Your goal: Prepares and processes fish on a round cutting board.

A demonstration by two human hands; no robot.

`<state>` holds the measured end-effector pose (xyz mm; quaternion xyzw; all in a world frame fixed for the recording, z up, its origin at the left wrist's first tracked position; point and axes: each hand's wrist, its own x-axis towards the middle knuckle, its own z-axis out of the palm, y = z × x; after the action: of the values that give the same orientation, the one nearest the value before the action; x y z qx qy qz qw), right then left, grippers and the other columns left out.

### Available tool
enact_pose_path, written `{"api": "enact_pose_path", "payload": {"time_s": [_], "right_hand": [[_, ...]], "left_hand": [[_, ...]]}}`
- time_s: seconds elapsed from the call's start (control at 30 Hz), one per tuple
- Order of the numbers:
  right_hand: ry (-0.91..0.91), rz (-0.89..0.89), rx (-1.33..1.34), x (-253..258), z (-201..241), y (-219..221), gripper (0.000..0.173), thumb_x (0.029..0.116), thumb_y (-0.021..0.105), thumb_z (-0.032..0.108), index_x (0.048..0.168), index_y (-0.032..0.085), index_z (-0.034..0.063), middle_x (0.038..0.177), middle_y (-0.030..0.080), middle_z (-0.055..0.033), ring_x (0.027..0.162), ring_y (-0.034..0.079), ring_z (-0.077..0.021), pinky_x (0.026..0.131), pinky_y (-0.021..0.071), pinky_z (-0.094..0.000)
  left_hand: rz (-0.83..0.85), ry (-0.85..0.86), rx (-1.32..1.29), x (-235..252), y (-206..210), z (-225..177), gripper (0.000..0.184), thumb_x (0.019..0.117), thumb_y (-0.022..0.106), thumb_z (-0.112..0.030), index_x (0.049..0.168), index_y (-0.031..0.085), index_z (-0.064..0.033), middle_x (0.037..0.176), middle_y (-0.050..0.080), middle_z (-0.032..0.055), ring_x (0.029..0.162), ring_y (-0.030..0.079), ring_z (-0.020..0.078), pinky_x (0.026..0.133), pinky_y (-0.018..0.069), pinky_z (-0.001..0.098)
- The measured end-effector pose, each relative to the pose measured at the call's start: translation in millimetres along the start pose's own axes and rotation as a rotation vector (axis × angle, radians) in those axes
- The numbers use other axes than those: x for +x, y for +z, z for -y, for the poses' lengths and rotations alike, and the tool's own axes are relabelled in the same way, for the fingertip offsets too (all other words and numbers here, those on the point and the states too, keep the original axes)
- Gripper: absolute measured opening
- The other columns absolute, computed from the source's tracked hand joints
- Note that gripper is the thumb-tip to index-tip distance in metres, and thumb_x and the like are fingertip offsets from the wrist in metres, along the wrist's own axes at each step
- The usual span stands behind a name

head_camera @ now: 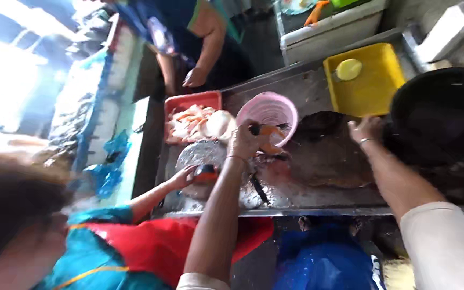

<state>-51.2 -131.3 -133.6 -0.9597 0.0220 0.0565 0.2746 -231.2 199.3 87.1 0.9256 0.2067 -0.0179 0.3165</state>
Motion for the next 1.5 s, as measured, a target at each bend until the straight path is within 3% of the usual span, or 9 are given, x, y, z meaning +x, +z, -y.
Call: {"api": "enact_pose_path", "payload": {"time_s": [0.33,0.43,0.57,0.73,0.9,1.1,1.27,1.4,1.5], "right_hand": [[0.066,0.032,-0.127,2.8,9.8,9.6,0.084,0.0985,0.049,0.063,0.146,0.047,-0.0059,0.15,0.046,-0.0331,0.144,0.039,-0.051,0.117,0.0287,-0.0681],[-0.295,0.005,-0.101,-79.5,36.8,18.0,0.086,0.1024,0.05,0.055,0.161,0.025,-0.0034,0.167,0.019,-0.0316,0.155,0.013,-0.0531,0.12,0.0075,-0.0769],[-0.747,0.314,-0.168,-193.3,82.0,112.2,0.096,0.0975,0.037,0.074,0.165,0.022,0.0074,0.174,0.01,-0.0154,0.161,0.002,-0.0376,0.124,0.0022,-0.0724],[-0.72,0.19,-0.161,-103.8,14.8,81.0,0.088,0.0985,0.042,0.071,0.163,0.031,0.0125,0.17,0.025,-0.0143,0.159,0.015,-0.0373,0.123,0.008,-0.0727],[-0.436,0.114,-0.147,-62.6,-16.2,27.1,0.077,0.1035,0.053,0.051,0.162,0.029,0.0067,0.171,0.014,-0.0249,0.159,0.008,-0.0445,0.126,0.0103,-0.0657],[-0.994,0.094,0.071,-224.7,86.7,111.3,0.024,0.0928,0.06,0.025,0.107,0.077,0.0165,0.125,0.069,-0.0154,0.125,0.06,-0.0392,0.105,0.0434,-0.0632],[-0.633,0.785,-0.07,-270.6,193.1,205.3,0.042,0.0973,0.06,0.032,0.138,0.066,0.0228,0.154,0.047,-0.0194,0.143,0.042,-0.0431,0.112,0.039,-0.0657],[-0.433,0.851,-0.117,-269.6,222.2,257.9,0.056,0.0905,0.07,0.027,0.145,0.057,0.0287,0.161,0.031,-0.0299,0.145,0.034,-0.0537,0.112,0.0282,-0.0769],[-0.467,0.847,-0.185,-268.5,232.8,243.1,0.083,0.0849,0.073,0.013,0.16,0.037,0.0191,0.156,0.034,-0.0374,0.137,0.042,-0.0587,0.106,0.0355,-0.0771]], "left_hand": [[-0.066,-0.141,0.035,-41.3,-28.9,49.6,0.057,0.0765,0.085,-0.034,0.127,0.067,-0.0152,0.11,0.074,0.0117,0.099,0.072,0.0282,0.089,0.0566,0.0592],[-0.086,-0.154,0.057,-44.1,-36.2,35.1,0.06,0.074,0.085,-0.037,0.127,0.067,-0.0166,0.11,0.073,0.0123,0.1,0.07,0.0302,0.087,0.0547,0.0619],[-0.09,-0.117,0.08,-40.1,-30.6,7.3,0.057,0.0772,0.085,-0.034,0.128,0.065,-0.0163,0.108,0.073,0.0118,0.096,0.07,0.0288,0.085,0.0558,0.0599],[-0.08,-0.048,0.002,-34.4,1.7,-19.1,0.057,0.0781,0.084,-0.03,0.129,0.064,-0.0151,0.108,0.074,0.0095,0.095,0.072,0.024,0.085,0.0587,0.0538],[-0.068,-0.034,-0.095,-48.5,6.1,-6.4,0.055,0.0755,0.086,-0.03,0.126,0.067,-0.0165,0.104,0.075,0.0069,0.089,0.072,0.0202,0.082,0.0598,0.0489],[-0.07,-0.081,0.091,-80.8,-35.0,37.9,0.053,0.0744,0.085,-0.037,0.123,0.069,-0.0236,0.099,0.075,0.0038,0.088,0.072,0.0216,0.079,0.0589,0.0538],[-0.132,-0.24,0.265,-117.9,-72.3,76.1,0.056,0.0738,0.081,-0.042,0.125,0.068,-0.0252,0.097,0.074,0.0074,0.087,0.071,0.028,0.075,0.0565,0.0594],[-0.185,-0.289,0.262,-146.2,-94.3,101.1,0.055,0.0735,0.087,-0.035,0.124,0.07,-0.0212,0.128,0.069,0.0074,0.115,0.066,0.0287,0.095,0.053,0.06],[-0.219,-0.226,0.257,-163.2,-101.6,114.2,0.052,0.074,0.085,-0.035,0.121,0.07,-0.0197,0.13,0.068,0.0077,0.108,0.069,0.0291,0.086,0.0556,0.062]]}}
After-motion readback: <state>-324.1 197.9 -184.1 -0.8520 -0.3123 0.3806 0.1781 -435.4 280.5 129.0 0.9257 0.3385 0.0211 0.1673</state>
